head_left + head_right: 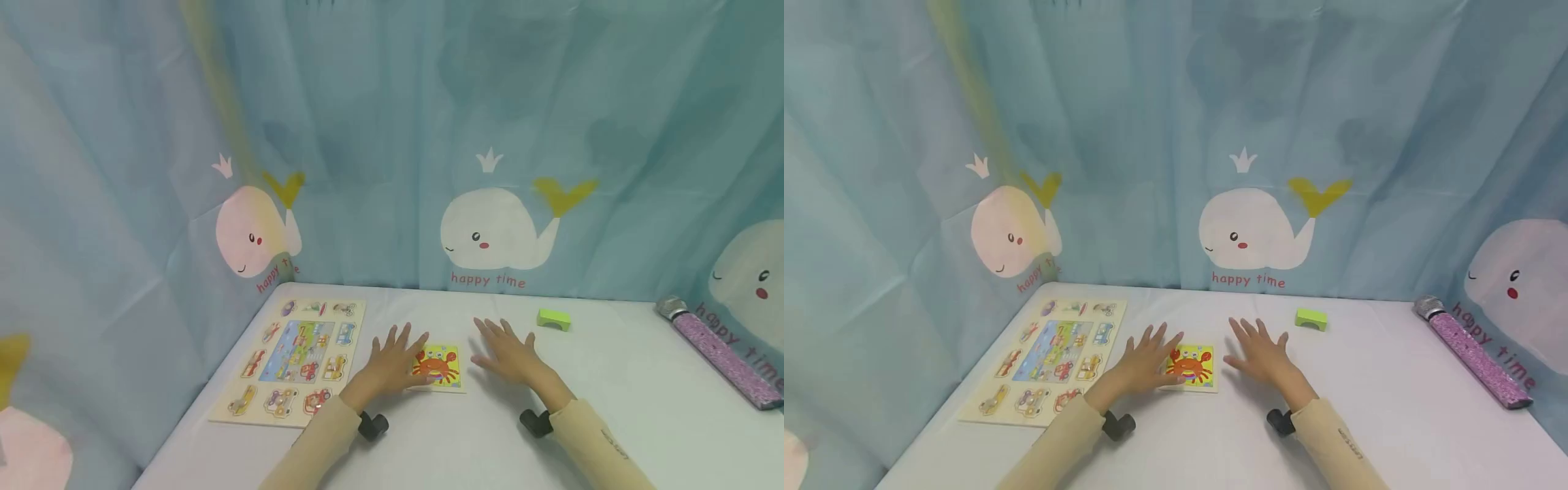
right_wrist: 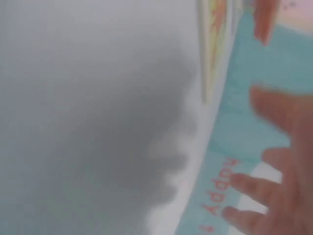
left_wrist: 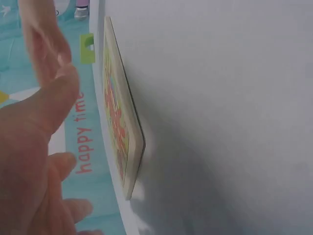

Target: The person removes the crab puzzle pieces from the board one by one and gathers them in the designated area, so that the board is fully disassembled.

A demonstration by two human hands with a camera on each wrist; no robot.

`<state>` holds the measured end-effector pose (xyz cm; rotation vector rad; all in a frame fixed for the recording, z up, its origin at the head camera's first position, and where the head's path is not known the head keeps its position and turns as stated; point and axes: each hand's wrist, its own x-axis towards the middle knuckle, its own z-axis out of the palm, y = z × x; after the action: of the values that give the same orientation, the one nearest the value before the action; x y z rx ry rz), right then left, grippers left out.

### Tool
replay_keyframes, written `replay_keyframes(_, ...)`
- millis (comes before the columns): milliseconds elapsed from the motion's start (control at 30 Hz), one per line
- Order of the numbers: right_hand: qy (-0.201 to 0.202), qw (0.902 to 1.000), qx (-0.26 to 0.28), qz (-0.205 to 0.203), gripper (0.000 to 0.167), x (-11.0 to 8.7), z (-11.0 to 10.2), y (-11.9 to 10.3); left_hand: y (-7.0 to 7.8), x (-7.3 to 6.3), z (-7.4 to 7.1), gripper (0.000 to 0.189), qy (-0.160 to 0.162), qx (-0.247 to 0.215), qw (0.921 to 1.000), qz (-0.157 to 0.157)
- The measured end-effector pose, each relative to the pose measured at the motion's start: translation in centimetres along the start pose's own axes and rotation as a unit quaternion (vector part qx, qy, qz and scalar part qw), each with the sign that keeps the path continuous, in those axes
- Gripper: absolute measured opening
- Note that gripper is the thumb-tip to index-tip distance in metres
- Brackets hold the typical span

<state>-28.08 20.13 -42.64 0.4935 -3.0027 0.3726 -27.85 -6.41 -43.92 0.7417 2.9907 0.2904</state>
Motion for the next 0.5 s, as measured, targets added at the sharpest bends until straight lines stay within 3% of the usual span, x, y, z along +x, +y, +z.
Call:
replay_keyframes(100,0.035,0.9992,0.011,-0.017,0.057,1.4,-0.5,-0.7,0.2,0.0,-0.7,0.081,-0.023,-0.009,0.9997,0.007)
replay_keyframes(200,0.03,0.9976,0.043,-0.045,0.039,2.7,-0.4,-1.5,0.4,-0.2,-1.1,0.077,-0.058,-0.021,0.9979,0.017)
replay_keyframes(300,-0.011,0.9943,0.086,-0.063,0.029,3.7,0.2,-2.5,0.5,-0.4,-1.0,0.074,-0.083,-0.032,0.9958,0.023)
replay_keyframes(500,-0.096,0.9856,0.125,-0.06,0.032,4.9,1.8,-4.8,0.6,-0.6,-0.1,0.065,-0.093,-0.032,0.9948,0.025)
